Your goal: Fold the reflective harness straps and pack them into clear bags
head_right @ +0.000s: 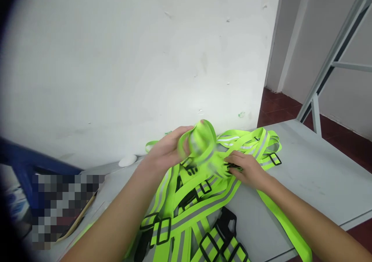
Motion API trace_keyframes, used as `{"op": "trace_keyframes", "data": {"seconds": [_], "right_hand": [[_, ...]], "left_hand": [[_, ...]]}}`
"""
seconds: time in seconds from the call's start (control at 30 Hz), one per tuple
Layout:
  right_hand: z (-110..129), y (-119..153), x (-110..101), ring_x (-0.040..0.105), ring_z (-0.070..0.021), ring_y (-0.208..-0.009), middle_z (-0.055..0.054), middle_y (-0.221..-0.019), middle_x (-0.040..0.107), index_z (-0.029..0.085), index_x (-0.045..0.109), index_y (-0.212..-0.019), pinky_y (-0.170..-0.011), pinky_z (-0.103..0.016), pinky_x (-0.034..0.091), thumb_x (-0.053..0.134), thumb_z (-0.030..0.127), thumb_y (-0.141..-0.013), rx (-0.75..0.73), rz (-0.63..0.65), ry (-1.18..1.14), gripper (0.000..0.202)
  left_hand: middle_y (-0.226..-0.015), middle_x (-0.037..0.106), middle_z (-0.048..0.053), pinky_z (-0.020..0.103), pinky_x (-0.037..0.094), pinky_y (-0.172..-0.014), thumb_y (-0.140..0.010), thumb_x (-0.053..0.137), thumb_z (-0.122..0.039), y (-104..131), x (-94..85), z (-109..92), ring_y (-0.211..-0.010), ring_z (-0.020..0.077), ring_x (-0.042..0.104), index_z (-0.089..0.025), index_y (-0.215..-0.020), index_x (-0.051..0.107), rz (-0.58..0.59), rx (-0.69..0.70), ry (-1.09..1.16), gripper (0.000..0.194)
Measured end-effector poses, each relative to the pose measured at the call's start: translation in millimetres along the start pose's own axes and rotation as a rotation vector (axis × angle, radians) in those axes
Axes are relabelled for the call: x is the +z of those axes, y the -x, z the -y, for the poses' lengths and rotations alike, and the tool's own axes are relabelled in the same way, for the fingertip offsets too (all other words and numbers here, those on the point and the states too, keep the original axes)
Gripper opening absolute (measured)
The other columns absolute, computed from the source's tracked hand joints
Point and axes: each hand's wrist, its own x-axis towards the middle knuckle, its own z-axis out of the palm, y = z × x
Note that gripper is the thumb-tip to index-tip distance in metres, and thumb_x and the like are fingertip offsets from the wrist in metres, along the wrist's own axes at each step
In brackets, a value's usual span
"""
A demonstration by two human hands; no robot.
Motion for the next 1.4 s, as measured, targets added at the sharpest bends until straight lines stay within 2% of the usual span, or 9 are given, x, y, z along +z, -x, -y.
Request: {"op": "trace_keyframes", "data": {"seconds": [0.17,0.3,0.5,0.63,0.77,0.87,1.1,1.27,1.4], "right_hand": [[18.8,2.2,8.1,0.066,-0.0203,-0.088,-0.004,-0.094,0.069,0.026,0.064,-0.099,-0.077,-0.032,0.053,0.058,0.018,-0.079,0.222,-0.052,-0.349,0.023],[17.1,3.0,8.7,0.065,-0.0201,-0.09,-0.002,-0.095,0.068,0.027,0.066,-0.099,-0.082,-0.032,0.052,0.062,0.023,-0.078,0.424,-0.084,-0.472,0.021],[12.5,3.8,11.5,0.064,-0.0213,-0.094,-0.002,-0.108,0.066,0.03,0.066,-0.109,-0.084,-0.035,0.053,0.064,0.032,-0.081,0.667,-0.151,-0.72,0.029],[13.9,0.4,8.8,0.068,-0.022,-0.084,-0.003,-0.108,0.068,0.031,0.064,-0.115,-0.076,-0.035,0.056,0.068,0.034,-0.077,0.769,-0.222,-0.797,0.038],[23.6,-12.5,-1.0,0.063,-0.0185,-0.057,-0.001,-0.078,0.069,0.031,0.06,-0.12,-0.052,-0.03,0.053,0.071,0.035,-0.072,0.849,-0.25,-0.852,0.049],[39.3,-30.0,-14.4,0.049,-0.0126,-0.039,0.005,-0.057,0.059,0.029,0.056,-0.124,-0.038,-0.024,0.042,0.072,0.03,-0.069,0.92,-0.235,-0.914,0.057],[56.4,-65.1,-33.7,0.037,-0.0108,-0.034,0.01,-0.043,0.045,0.028,0.053,-0.125,-0.035,-0.022,0.034,0.071,0.028,-0.07,0.897,-0.303,-0.949,0.058],[36.5,-71.2,-23.6,0.049,-0.0137,-0.045,0.006,-0.053,0.053,0.026,0.059,-0.115,-0.045,-0.025,0.042,0.068,0.033,-0.073,0.788,-0.392,-0.664,0.044],[12.6,-65.0,-14.2,0.063,-0.0213,-0.079,-0.002,-0.086,0.066,0.023,0.062,-0.103,-0.068,-0.031,0.05,0.06,0.033,-0.079,0.575,-0.455,-0.303,0.026]], "left_hand": [[-0.102,0.071,0.012,0.028,0.055,-0.088,-0.087,0.044,-0.009,-47.2,4.7,34.6,-0.092,0.0168,0.069,-0.007,-0.114,0.057,-0.125,-0.139,0.19,0.03],[-0.113,0.066,0.018,0.035,0.053,-0.092,-0.095,0.035,-0.025,-61.5,-2.8,63.6,-0.101,0.0218,0.068,-0.008,-0.121,0.054,-0.114,-0.263,0.146,0.037],[-0.119,0.068,0.011,0.043,0.042,-0.101,-0.089,0.03,-0.068,-27.8,-14.9,48.3,-0.121,0.0271,0.057,-0.021,-0.115,0.065,0.265,-0.263,-0.291,0.063],[-0.118,0.068,0.01,0.04,0.051,-0.087,-0.08,0.037,-0.078,-4.2,-18.1,44.7,-0.113,0.0306,0.061,-0.024,-0.115,0.066,0.195,-0.347,-0.205,0.071],[-0.105,0.071,0.015,0.041,0.052,-0.085,-0.072,0.039,-0.085,-2.1,-20.0,59.2,-0.104,0.0324,0.064,-0.016,-0.11,0.066,0.094,-0.332,-0.015,0.083],[-0.102,0.071,0.015,0.045,0.049,-0.091,-0.075,0.039,-0.082,-2.7,-17.5,69.5,-0.102,0.0331,0.064,-0.014,-0.112,0.064,0.147,-0.261,0.078,0.082],[-0.109,0.07,0.017,0.048,0.046,-0.094,-0.077,0.037,-0.081,10.6,-0.9,78.9,-0.109,0.0364,0.062,-0.012,-0.117,0.062,0.146,-0.323,0.224,0.084],[-0.091,0.073,0.014,0.042,0.051,-0.086,-0.072,0.07,-0.03,30.3,13.7,76.6,-0.087,0.0297,0.07,-0.01,-0.108,0.067,0.321,-0.314,0.243,0.042],[-0.072,0.07,0.008,0.037,0.055,-0.073,-0.075,0.071,-0.025,49.3,24.8,78.2,-0.064,0.021,0.069,-0.01,-0.093,0.069,0.136,-0.358,0.271,0.023]]}}
